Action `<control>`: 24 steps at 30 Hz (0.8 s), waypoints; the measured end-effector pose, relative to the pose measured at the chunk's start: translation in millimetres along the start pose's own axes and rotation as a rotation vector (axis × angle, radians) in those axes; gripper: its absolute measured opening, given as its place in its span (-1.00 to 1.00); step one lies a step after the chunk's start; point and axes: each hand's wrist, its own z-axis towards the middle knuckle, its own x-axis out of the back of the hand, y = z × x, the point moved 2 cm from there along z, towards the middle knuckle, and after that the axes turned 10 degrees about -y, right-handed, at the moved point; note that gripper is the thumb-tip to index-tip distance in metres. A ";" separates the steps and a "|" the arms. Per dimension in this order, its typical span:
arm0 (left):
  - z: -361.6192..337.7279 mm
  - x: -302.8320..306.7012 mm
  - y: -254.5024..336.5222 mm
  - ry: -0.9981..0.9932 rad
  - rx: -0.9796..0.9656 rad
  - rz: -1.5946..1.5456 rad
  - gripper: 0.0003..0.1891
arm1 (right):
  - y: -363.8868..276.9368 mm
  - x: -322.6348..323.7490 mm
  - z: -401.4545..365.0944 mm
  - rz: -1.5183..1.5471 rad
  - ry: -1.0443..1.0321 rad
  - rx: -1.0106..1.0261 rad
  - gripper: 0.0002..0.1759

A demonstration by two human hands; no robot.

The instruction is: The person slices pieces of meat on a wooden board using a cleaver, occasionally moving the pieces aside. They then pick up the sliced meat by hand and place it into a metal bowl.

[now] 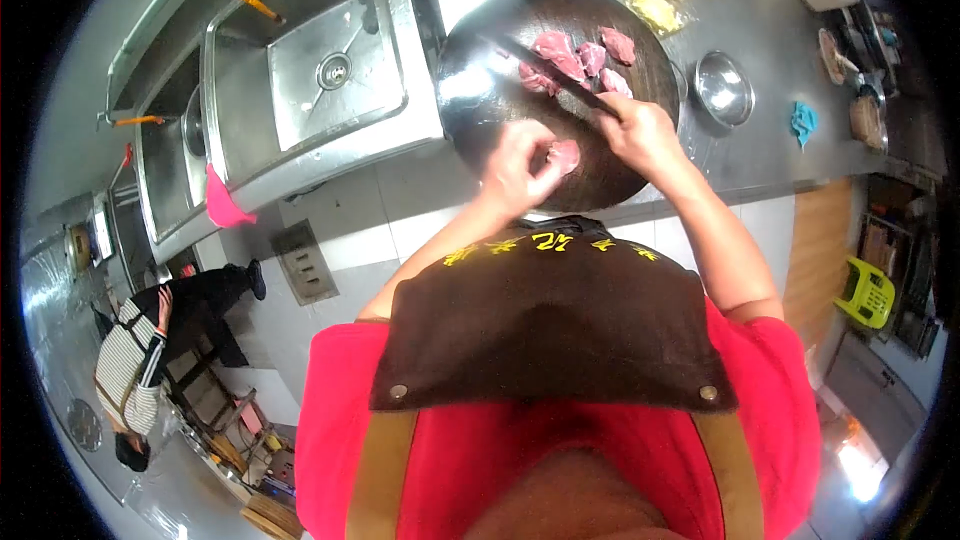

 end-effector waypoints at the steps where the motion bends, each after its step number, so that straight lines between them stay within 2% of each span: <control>1: 10.1 9.1 -14.3 0.029 0.032 0.124 -0.66 | 1.7 8.4 -4.3 0.169 -0.009 -0.052 -0.76; 3: 39.0 27.8 -39.3 0.074 0.178 0.338 -0.63 | 15.4 7.6 -12.1 0.436 0.029 -0.125 -0.77; 4: 56.8 33.9 -47.4 0.167 0.161 0.366 -0.57 | 20.3 6.8 -15.3 0.579 0.036 -0.167 -0.76; 5: 70.1 34.6 -64.6 0.147 0.290 0.486 -0.51 | 22.8 9.3 -16.7 0.659 0.023 -0.230 -0.77; 7: 90.8 30.8 -64.4 0.029 0.319 0.553 -0.48 | 29.3 13.0 -22.9 0.818 -0.014 -0.355 -0.76; 9: 101.9 15.7 -69.2 -0.095 0.322 0.545 -0.51 | 37.7 19.5 -26.0 0.853 0.018 -0.359 -0.78; 10: 111.6 20.0 -32.4 -0.335 0.453 0.392 -0.56 | 42.0 22.1 -26.2 0.875 0.034 -0.358 -0.79; 13: 83.5 -24.4 -33.4 -0.176 0.306 0.319 -0.59 | 62.6 31.8 -32.6 0.807 0.029 -0.324 -0.78; 14: 79.1 -36.0 -35.1 -0.115 0.235 0.424 -0.56 | 66.9 33.8 -35.5 0.795 0.017 -0.330 -0.78; 16: 84.7 -45.2 -19.3 0.002 0.160 0.484 -0.61 | 71.0 35.5 -39.8 0.818 -0.029 -0.346 -0.78; 22: 79.4 -52.9 -40.2 -0.308 -0.052 0.472 -0.79 | 77.6 31.5 -37.1 0.766 -0.004 -0.236 -0.80; 23: 77.7 -46.4 -41.9 -0.253 -0.132 0.474 -0.75 | 78.8 33.4 -37.4 0.772 -0.063 -0.327 -0.75; 24: 78.5 -39.8 -44.6 -0.191 -0.016 0.373 -0.74 | 77.7 34.7 -35.8 0.724 -0.070 -0.328 -0.75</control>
